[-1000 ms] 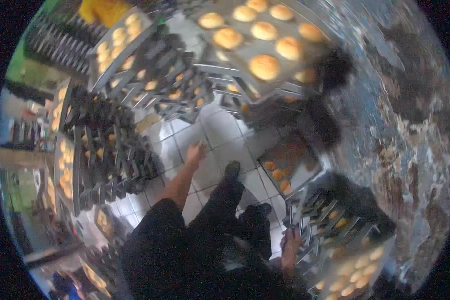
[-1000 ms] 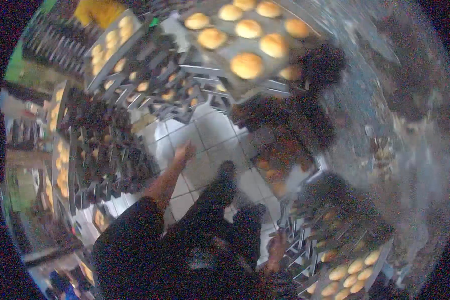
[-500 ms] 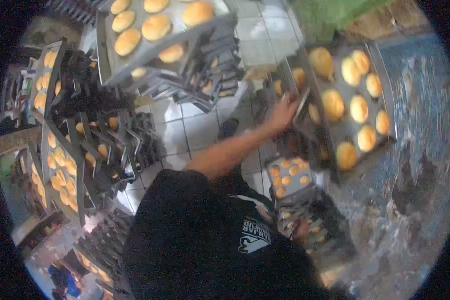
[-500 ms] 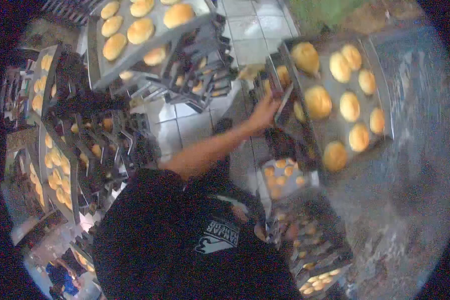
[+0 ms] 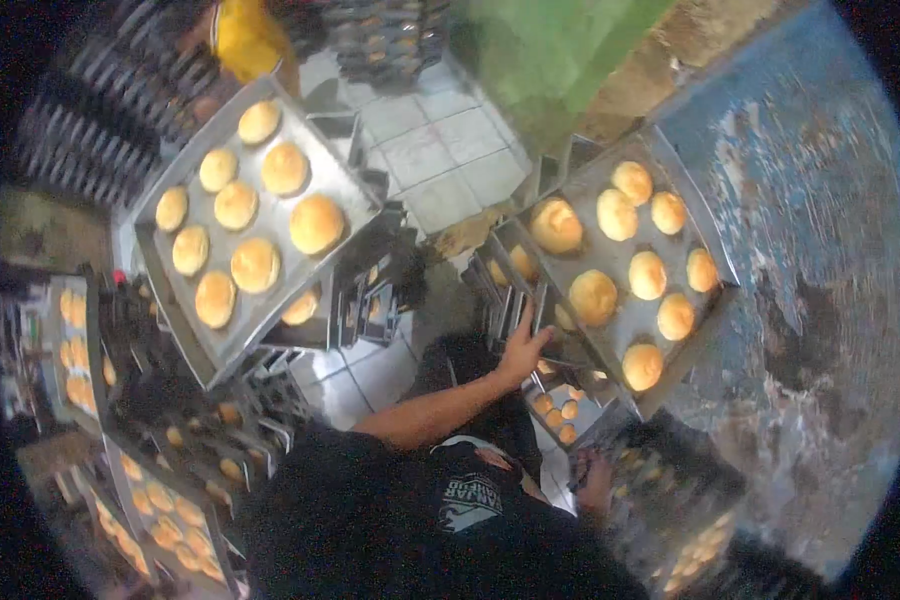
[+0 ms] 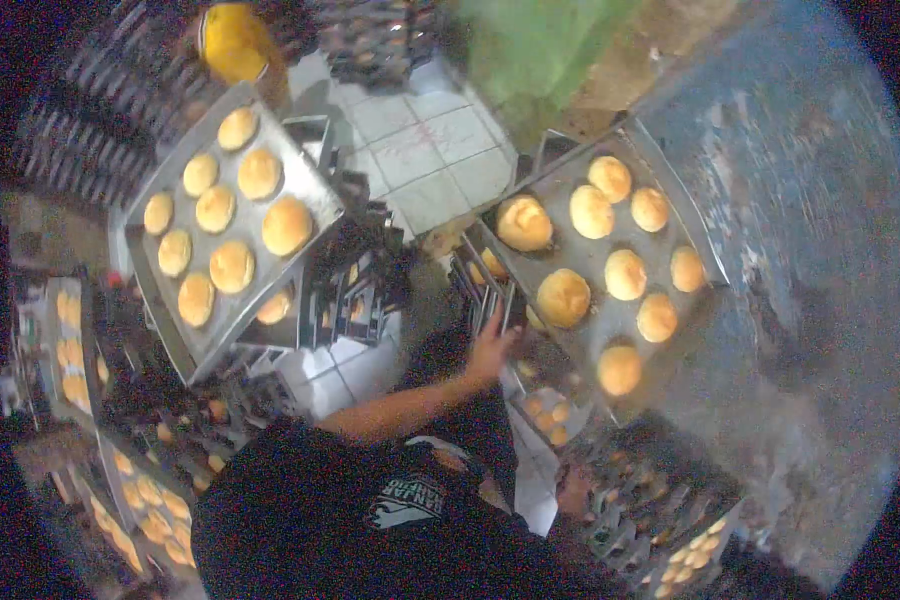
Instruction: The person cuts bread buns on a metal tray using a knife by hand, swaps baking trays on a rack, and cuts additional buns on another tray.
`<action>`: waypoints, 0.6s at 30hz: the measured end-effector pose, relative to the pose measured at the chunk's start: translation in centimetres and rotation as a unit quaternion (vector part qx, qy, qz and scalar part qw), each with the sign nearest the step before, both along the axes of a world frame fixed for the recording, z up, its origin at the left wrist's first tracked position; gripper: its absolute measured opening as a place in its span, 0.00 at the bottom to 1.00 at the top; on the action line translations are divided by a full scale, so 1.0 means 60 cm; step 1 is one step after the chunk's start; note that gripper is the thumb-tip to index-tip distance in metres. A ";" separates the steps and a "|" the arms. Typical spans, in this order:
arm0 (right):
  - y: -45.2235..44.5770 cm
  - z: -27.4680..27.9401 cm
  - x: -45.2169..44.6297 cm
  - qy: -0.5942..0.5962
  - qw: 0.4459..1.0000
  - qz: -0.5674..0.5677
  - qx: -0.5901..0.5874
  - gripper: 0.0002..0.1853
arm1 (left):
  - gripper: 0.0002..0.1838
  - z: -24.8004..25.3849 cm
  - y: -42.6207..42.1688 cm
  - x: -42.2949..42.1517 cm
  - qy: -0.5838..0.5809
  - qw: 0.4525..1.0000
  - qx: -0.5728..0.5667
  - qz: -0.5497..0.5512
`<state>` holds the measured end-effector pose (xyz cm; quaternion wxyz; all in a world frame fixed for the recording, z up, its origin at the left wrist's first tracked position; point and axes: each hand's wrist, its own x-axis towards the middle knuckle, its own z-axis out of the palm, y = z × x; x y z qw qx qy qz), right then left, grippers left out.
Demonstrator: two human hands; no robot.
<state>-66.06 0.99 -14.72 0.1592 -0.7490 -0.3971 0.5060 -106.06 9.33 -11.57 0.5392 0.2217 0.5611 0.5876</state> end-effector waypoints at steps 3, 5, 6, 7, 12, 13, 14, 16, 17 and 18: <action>0.011 -0.070 0.025 0.103 0.982 -0.147 -0.060 0.12 | 0.40 -0.085 0.048 -0.045 0.077 0.996 0.017 0.029; -0.024 -0.090 0.029 0.100 0.980 -0.159 -0.060 0.12 | 0.35 -0.146 0.078 -0.100 0.051 0.998 -0.015 0.043; -0.043 -0.101 0.026 0.095 0.981 -0.156 -0.059 0.12 | 0.32 -0.157 0.097 -0.147 0.056 0.997 -0.018 0.045; -0.064 -0.114 0.023 0.093 0.983 -0.150 -0.057 0.12 | 0.30 -0.165 0.116 -0.193 0.061 0.997 -0.021 0.046; -0.235 -0.212 0.021 0.063 0.989 -0.127 -0.039 0.14 | 0.25 -0.046 0.151 -0.316 0.062 0.995 -0.062 0.044; -0.269 -0.236 0.019 0.066 0.988 -0.136 -0.032 0.14 | 0.24 -0.007 0.156 -0.320 0.077 0.991 -0.090 0.060; -0.285 -0.220 0.011 0.073 0.984 -0.157 -0.042 0.15 | 0.25 -0.012 0.164 -0.339 0.090 0.994 -0.055 0.036; -0.299 -0.177 -0.003 0.109 0.968 -0.222 -0.052 0.15 | 0.27 -0.035 0.193 -0.381 0.074 0.997 -0.008 -0.013; -0.311 -0.160 -0.005 0.125 0.958 -0.252 -0.053 0.16 | 0.28 -0.043 0.193 -0.395 0.115 0.991 0.019 -0.064; -0.322 -0.149 -0.004 0.143 0.948 -0.279 -0.046 0.16 | 0.28 -0.047 0.185 -0.399 0.154 0.980 0.047 -0.113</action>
